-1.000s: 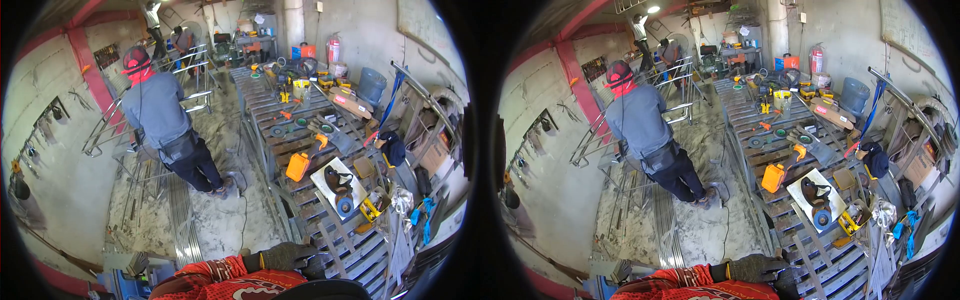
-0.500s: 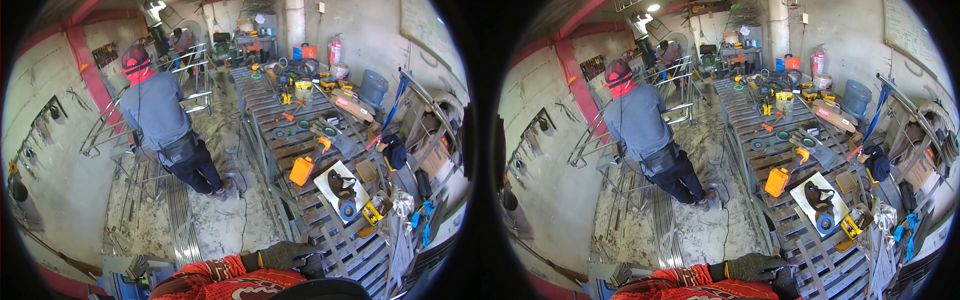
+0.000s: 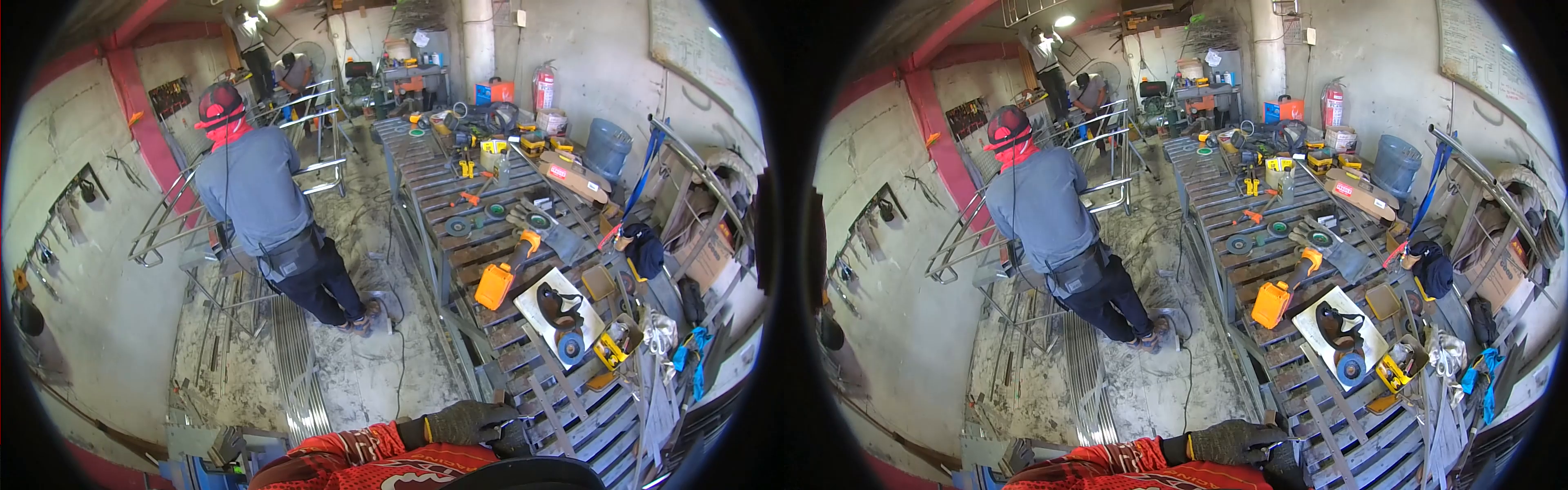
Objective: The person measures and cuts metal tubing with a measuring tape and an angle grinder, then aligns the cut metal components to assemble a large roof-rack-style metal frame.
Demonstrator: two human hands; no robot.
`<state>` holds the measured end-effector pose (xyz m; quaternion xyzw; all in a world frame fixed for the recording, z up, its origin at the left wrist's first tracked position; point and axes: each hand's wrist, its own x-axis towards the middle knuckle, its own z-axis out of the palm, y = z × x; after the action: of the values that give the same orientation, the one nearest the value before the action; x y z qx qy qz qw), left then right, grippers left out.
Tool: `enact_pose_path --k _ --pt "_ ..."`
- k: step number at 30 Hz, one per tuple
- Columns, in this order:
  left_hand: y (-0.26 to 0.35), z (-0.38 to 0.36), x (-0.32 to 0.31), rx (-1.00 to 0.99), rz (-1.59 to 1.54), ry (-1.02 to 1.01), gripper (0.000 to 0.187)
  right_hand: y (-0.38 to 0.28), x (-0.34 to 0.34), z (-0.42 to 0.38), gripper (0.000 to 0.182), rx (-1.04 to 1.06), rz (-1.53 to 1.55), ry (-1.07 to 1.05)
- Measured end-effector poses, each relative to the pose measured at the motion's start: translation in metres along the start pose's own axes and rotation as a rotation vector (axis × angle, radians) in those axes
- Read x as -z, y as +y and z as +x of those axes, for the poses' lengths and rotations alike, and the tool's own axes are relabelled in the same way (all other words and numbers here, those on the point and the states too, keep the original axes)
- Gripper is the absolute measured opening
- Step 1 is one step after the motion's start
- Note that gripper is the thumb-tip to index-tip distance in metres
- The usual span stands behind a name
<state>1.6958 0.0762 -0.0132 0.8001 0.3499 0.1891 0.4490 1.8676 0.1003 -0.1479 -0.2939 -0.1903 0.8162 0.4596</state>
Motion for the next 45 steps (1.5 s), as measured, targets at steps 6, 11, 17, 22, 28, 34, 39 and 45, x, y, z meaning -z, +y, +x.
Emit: enact_pose_path --k 6,11,17,22,28,34,39,45 --pt "-0.008 -0.002 -0.006 -0.031 0.049 0.006 0.049 0.006 -0.003 0.003 0.055 -0.029 0.017 -0.028" --pt "-0.008 -0.005 -0.007 -0.041 0.065 0.025 0.049 0.012 -0.002 0.0 0.055 -0.063 0.028 -0.041" --pt "0.0 -0.009 -0.002 -0.014 0.057 0.015 0.051 0.015 0.001 -0.006 0.055 -0.113 0.03 -0.057" --pt "0.0 -0.013 -0.001 -0.03 0.023 0.041 0.052 0.013 0.003 -0.008 0.055 -0.156 0.019 -0.076" --pt "-0.001 -0.015 -0.003 -0.026 0.038 0.044 0.052 0.011 0.005 -0.009 0.055 -0.202 0.011 -0.094" --pt "-0.004 -0.017 -0.006 -0.021 0.055 0.053 0.051 0.011 0.007 -0.011 0.055 -0.24 0.018 -0.108" --pt "-0.004 -0.02 -0.006 -0.045 0.045 0.079 0.051 0.013 0.009 -0.013 0.055 -0.272 0.028 -0.119" --pt "0.0 -0.022 -0.002 -0.013 0.049 0.051 0.051 0.014 0.011 -0.016 0.055 -0.307 0.042 -0.132"
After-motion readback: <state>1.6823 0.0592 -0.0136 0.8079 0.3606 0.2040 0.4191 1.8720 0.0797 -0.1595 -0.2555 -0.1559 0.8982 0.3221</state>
